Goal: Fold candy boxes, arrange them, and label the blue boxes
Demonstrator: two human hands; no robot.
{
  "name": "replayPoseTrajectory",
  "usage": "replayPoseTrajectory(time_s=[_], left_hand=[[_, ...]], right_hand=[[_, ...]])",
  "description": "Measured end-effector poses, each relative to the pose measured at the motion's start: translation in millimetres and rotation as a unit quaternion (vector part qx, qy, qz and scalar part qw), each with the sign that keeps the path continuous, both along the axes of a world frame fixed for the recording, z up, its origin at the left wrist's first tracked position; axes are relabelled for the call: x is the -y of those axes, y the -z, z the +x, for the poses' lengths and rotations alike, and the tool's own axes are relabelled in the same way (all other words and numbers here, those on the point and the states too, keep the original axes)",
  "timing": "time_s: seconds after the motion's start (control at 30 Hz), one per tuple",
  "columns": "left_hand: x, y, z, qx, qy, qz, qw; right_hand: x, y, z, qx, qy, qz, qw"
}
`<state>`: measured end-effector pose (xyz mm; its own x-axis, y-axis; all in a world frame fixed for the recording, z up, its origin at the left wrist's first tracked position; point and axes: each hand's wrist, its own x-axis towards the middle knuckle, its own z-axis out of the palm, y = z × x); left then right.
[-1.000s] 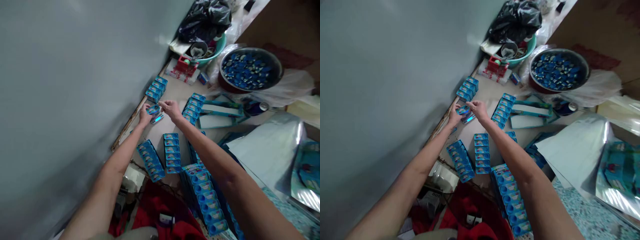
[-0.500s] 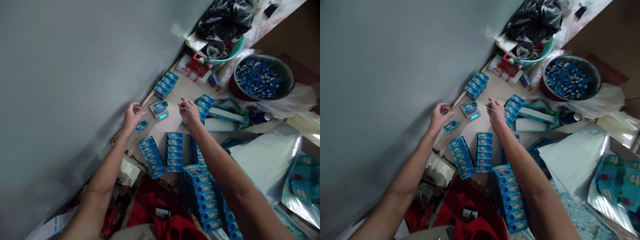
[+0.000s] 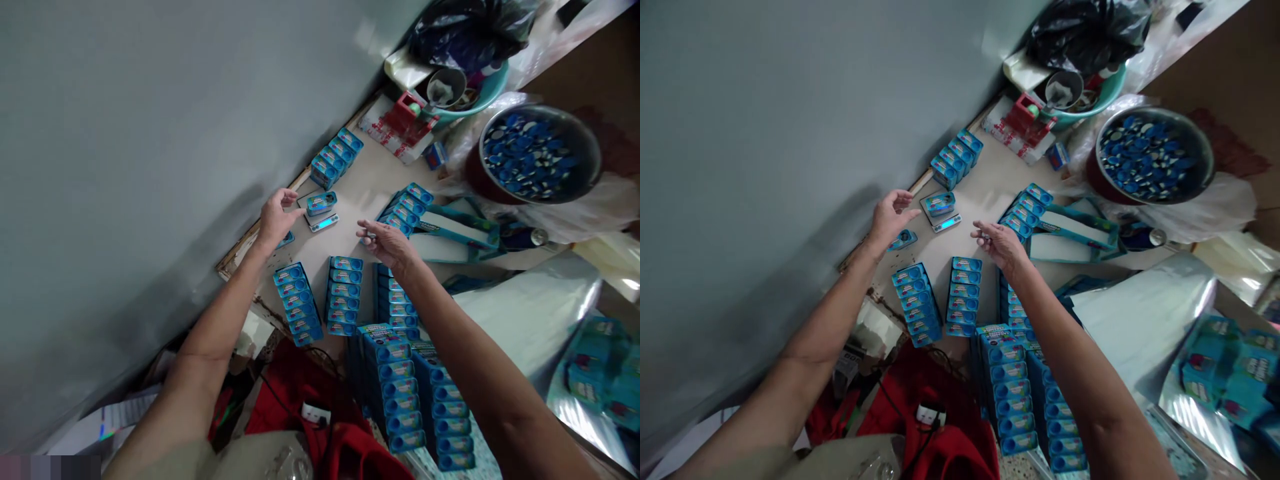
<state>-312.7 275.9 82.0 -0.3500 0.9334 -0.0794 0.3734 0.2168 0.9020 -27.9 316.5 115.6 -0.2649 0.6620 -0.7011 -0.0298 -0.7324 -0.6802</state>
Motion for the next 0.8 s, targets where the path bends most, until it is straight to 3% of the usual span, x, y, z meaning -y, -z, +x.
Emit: replayPoseTrajectory(time_s=[0.17,0.33,0.53,0.6,0.67,0.8], left_hand=[[-2,2.9,1,-0.022,0.008,0.001,1.0],[-16,7.9,16,-0.116,0.02,0.004,0.993],[-56,22.0,45,-0.209,0.177,-0.055,0.96],[-61,23.6,36,-0.193,0.197,-0.069,0.959],[-55,22.7,16,-0.178,0.173,-0.049,0.967],[-12,22.2,-37,-0.184,0.112,-0.047,0.975]], right_hand=[[-11,4.3,-7,0.015,-0.02,0.007,1.0],[-25,6.9,-19,0.031,-0.022,0.021,0.999],[-23,-2.4,-42,-0.006,-0.074,0.01,0.997],[-16,-4.5,-49,-0.021,-0.078,0.011,0.997],[-7,-3.6,-51,-0.012,-0.092,0.025,0.995],[1,8.4,-44,0.091,-0.135,0.084,0.983]])
